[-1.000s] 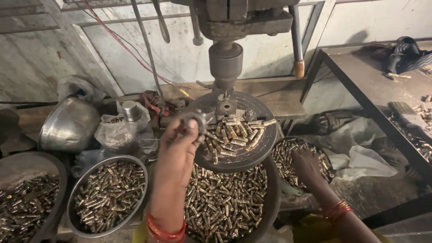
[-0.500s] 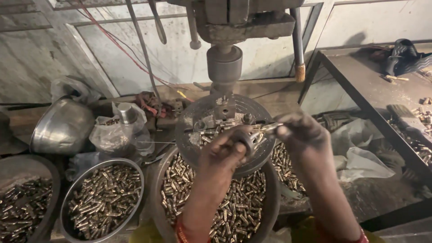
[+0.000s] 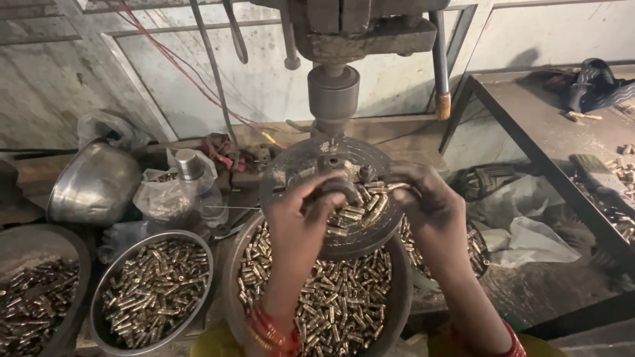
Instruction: The person processes small brass components using a manual press machine on a fabrication floor.
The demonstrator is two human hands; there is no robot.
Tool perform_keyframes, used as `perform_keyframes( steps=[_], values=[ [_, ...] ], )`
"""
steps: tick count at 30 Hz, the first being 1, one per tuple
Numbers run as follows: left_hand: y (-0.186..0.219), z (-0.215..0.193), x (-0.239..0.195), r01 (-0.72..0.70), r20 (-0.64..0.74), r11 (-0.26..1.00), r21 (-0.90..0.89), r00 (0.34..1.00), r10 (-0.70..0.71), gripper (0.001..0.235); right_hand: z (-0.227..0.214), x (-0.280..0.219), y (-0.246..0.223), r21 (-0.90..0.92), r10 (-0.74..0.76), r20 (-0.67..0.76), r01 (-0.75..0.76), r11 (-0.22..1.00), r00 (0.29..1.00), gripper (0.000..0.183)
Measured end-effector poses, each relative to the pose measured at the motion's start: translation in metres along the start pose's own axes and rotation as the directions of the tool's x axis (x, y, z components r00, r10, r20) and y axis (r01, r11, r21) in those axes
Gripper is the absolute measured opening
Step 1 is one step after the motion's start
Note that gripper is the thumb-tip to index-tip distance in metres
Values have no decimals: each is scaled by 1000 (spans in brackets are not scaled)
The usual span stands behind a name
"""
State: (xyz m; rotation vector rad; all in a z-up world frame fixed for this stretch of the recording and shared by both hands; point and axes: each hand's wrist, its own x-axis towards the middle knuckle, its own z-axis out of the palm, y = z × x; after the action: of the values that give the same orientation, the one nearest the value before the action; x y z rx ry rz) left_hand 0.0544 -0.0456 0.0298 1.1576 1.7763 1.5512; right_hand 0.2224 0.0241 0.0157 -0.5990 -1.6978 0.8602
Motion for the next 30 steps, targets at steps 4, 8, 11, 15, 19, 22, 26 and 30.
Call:
perform_keyframes(
  steps=[4, 8, 11, 15, 19, 22, 26, 30],
  values=[
    [-36, 1, 20, -404, -91, 912, -76, 913, 397, 35, -1, -10, 26, -3, 86, -65, -86, 996, 994, 17],
    [-34, 2, 18, -551, -142, 826, 121, 814, 564, 37, 8, -17, 27, -173, 2, -16, -5, 985, 1000, 18],
    [-32, 0, 19, -527, -130, 829, 187, 823, 553, 41, 11, -18, 28, -188, 22, -34, -28, 982, 999, 17],
    [-39, 13, 25, -535, -118, 789, 301, 800, 588, 41, 12, -18, 33, -165, -69, -44, 61, 984, 997, 17],
    [-41, 5, 41, -416, -167, 691, 590, 775, 609, 53, 14, -18, 27, -210, -48, -36, 40, 977, 998, 21],
    [-31, -19, 61, -655, -39, 624, 425, 676, 736, 93, 14, -17, 26, -233, -62, -33, 53, 971, 998, 20],
    [-42, -18, 71, -482, 167, 875, -49, 859, 483, 82, -4, -10, 46, -347, -221, -92, 177, 921, 971, 10],
    [-40, -15, 65, -391, 150, 918, -74, 905, 398, 80, -37, 69, 2, -489, -449, -217, 301, 818, 867, 31]
  ],
)
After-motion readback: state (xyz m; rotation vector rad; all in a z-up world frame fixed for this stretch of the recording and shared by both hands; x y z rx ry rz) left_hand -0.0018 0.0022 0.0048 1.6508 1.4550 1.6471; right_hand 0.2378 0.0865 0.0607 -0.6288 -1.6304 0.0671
